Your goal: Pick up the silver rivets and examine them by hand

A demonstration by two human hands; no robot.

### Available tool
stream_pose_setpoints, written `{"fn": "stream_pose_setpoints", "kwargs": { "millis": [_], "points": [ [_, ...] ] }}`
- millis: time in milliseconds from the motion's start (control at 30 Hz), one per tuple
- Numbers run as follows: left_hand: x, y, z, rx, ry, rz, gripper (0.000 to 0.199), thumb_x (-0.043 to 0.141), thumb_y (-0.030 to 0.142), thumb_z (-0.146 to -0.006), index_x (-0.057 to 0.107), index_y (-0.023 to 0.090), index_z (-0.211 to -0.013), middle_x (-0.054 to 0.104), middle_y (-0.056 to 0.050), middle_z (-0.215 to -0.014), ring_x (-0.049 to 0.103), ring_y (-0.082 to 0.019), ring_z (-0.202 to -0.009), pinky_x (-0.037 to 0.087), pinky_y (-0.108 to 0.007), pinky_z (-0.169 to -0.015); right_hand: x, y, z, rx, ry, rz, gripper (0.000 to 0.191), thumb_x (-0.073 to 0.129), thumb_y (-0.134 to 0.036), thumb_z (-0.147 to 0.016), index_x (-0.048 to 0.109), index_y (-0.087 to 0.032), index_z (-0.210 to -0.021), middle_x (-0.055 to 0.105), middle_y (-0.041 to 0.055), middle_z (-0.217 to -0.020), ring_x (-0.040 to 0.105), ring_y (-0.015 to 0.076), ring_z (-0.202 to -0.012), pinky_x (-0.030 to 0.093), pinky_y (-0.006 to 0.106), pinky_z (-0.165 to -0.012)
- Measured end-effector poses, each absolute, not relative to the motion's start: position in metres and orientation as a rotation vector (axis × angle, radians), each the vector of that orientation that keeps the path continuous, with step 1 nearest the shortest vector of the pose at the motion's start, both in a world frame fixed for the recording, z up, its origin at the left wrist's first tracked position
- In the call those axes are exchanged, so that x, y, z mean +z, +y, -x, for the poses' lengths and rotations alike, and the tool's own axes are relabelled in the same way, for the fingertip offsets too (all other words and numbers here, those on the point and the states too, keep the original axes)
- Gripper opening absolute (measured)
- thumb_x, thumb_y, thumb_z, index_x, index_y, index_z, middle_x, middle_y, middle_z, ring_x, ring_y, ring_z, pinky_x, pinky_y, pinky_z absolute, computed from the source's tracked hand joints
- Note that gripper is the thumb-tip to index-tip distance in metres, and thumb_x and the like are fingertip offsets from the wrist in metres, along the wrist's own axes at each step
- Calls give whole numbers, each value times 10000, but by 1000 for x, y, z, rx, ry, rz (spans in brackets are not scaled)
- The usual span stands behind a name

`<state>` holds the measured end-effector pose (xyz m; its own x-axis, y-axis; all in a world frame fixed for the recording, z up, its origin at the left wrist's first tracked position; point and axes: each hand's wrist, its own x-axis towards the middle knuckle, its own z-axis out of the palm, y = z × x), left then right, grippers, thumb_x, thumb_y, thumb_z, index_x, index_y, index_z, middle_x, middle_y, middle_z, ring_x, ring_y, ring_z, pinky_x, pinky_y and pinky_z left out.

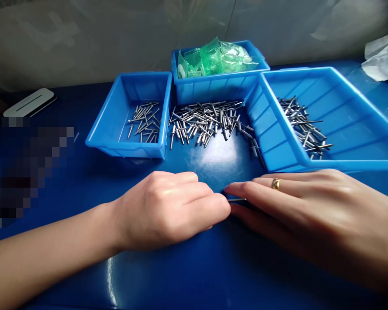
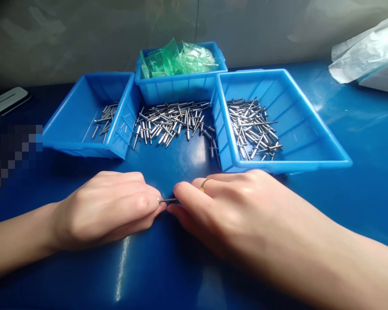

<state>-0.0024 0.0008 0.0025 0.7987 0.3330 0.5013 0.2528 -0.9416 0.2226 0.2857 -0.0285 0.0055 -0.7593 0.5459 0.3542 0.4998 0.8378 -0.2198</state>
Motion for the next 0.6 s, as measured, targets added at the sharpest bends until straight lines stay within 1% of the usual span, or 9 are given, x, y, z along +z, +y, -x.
{"fn": "stream_pose_setpoints", "kwargs": {
  "millis": [100,267,333,400,467,533,600],
  "points": [
    [3,1,3,823,459,-2833,457,506,-9,-1328,762,208,-1018,755,49,-795,571,-146,-627,540,-303,-643,4,-31,-284,139,-2524,889,556,344,-371,-1447,709,-274,-1040,821,1,-838,695,178,-554,456,394,-524],
    [3,1,4,820,481,-2868,404,504,16,-1339,802,196,-1134,813,42,-844,639,-146,-653,572,-284,-674,2,-35,-293,247,-2549,891,471,356,-301,-1432,645,-310,-1060,784,-17,-845,670,180,-583,469,357,-563],
    [3,0,3,812,540,-2901,390,509,47,-1347,824,185,-1164,834,36,-860,673,-146,-653,571,-289,-671,1,-35,-297,217,-2563,887,457,337,-278,-1422,645,-314,-1087,788,-11,-852,676,191,-587,473,362,-572],
    [3,-1,3,807,650,-2931,400,521,100,-1359,841,169,-1129,823,27,-840,694,-150,-638,557,-305,-647,-2,-36,-299,153,-2563,890,426,340,-260,-1408,638,-314,-1108,829,12,-902,726,209,-617,489,375,-584],
    [2,-3,3,805,747,-2940,444,529,148,-1367,842,153,-1053,804,14,-810,716,-157,-632,547,-322,-629,-5,-36,-300,111,-2541,903,370,387,-220,-1377,626,-310,-1110,878,43,-983,772,226,-652,497,392,-590],
    [1,-3,3,803,763,-2942,487,520,164,-1370,834,150,-998,810,1,-808,740,-161,-639,549,-329,-630,-9,-37,-299,111,-2523,924,310,445,-177,-1334,614,-309,-1110,876,43,-993,775,233,-651,490,402,-591],
    [1,-3,4,799,752,-2961,511,503,170,-1378,829,156,-985,816,-1,-809,738,-161,-630,535,-334,-625,-10,-37,-298,119,-2528,939,287,477,-128,-1292,595,-311,-1105,825,14,-935,730,220,-613,462,406,-589]
  ]
}}
